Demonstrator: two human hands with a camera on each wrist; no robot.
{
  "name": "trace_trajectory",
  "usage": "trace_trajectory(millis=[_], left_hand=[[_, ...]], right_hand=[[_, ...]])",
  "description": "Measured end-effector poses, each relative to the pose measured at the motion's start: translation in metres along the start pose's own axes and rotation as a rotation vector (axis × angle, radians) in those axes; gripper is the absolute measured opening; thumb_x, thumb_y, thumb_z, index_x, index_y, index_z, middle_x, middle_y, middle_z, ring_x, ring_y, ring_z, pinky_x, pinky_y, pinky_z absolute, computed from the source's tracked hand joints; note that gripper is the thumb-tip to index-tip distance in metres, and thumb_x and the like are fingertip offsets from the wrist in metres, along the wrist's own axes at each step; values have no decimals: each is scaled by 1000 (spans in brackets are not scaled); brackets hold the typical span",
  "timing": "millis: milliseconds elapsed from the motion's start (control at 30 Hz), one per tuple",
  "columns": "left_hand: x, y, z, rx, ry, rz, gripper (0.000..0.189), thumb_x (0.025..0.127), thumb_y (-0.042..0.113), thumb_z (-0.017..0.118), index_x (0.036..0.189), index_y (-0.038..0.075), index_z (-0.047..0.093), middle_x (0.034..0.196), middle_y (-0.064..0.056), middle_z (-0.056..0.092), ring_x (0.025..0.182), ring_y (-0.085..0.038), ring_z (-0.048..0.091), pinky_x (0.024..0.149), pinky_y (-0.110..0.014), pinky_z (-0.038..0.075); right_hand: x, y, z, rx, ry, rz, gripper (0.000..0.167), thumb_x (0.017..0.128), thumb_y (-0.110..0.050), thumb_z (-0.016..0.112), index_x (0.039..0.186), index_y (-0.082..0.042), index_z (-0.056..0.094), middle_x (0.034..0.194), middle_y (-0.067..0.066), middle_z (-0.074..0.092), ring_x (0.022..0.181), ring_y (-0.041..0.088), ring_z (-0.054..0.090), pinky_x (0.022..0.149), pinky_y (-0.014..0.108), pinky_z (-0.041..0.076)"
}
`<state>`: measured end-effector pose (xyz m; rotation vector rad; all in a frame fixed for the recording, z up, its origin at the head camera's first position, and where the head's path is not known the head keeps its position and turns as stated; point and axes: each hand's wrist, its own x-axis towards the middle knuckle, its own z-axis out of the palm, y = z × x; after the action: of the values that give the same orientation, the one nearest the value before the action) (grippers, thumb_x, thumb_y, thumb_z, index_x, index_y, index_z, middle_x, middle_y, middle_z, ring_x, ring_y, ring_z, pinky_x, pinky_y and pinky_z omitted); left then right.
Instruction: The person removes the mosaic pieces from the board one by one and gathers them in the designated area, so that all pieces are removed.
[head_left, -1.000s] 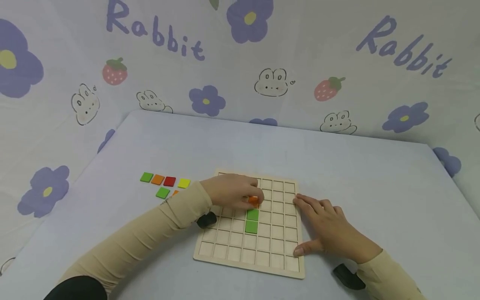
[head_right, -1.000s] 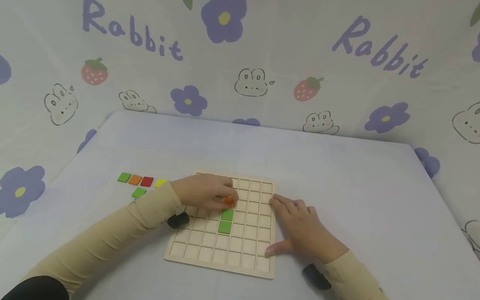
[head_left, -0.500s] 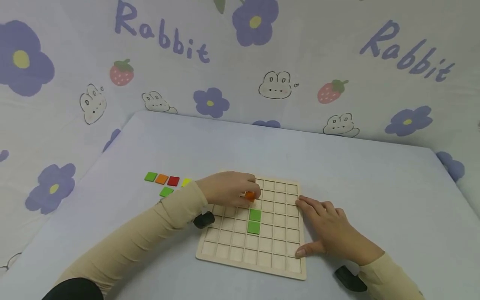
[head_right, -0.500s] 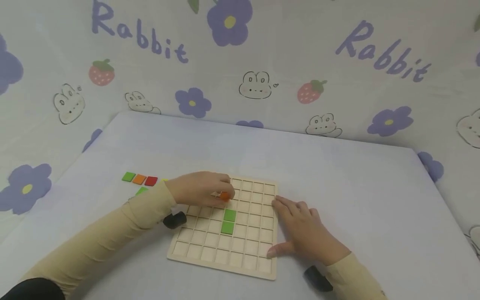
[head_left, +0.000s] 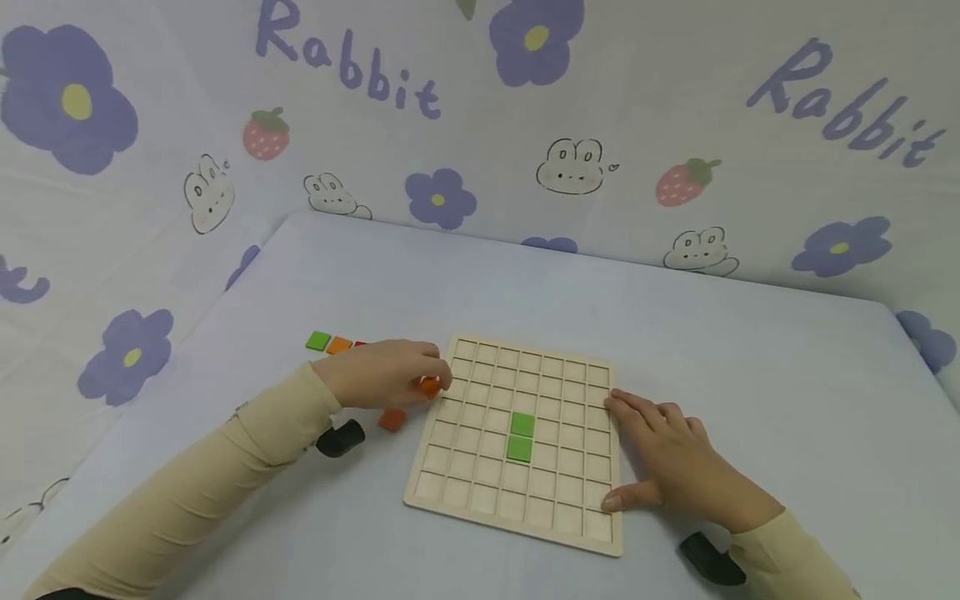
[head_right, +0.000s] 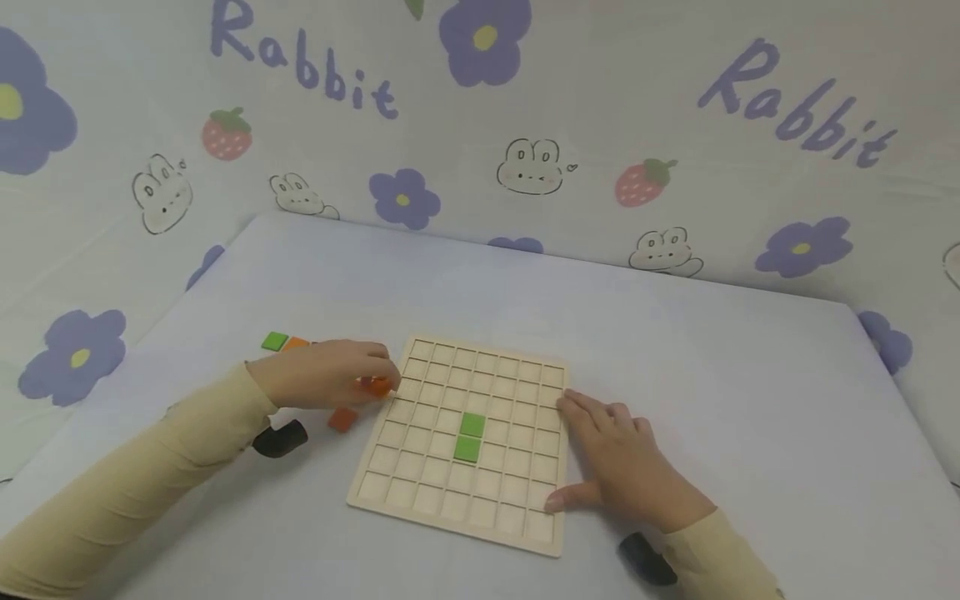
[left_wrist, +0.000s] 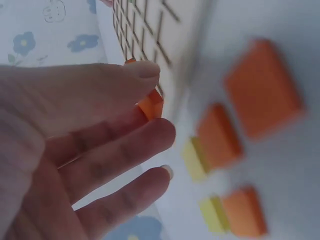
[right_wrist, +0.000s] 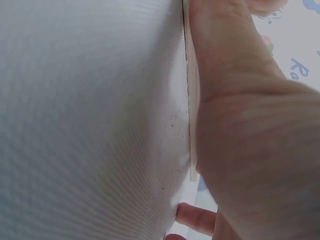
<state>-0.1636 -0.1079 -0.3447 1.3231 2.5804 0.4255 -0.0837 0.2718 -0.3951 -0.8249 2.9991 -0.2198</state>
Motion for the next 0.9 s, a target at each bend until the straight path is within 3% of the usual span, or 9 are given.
trace_trajectory(millis=[133, 367, 900], left_hand=[[-22, -7, 5, -13, 35, -53, 17, 86, 12, 70, 103, 13, 67, 89, 2, 56, 80, -15, 54, 71, -23, 47], [-53, -18, 9, 29, 110, -68, 19, 83, 9, 73, 100, 14, 68, 90, 4, 57, 80, -13, 54, 73, -24, 49], [-68, -15, 15, 115, 45, -154, 17, 80, 7, 76, 92, 16, 67, 86, 1, 57, 76, -11, 51, 72, -26, 50]], right_hand=[[-2, 0, 1, -1, 2, -3, 116, 62, -83, 55, 148, -9, 28, 151, 12, 32, 112, 33, 43, 75, 41, 34], [-3, 1, 1, -4, 9, 5, 117, 62, -84, 55, 148, -10, 27, 151, 12, 31, 112, 34, 44, 75, 44, 35], [2, -1, 5, 4, -2, 5, 117, 63, -82, 58, 149, -10, 25, 152, 13, 29, 114, 35, 42, 77, 44, 34]])
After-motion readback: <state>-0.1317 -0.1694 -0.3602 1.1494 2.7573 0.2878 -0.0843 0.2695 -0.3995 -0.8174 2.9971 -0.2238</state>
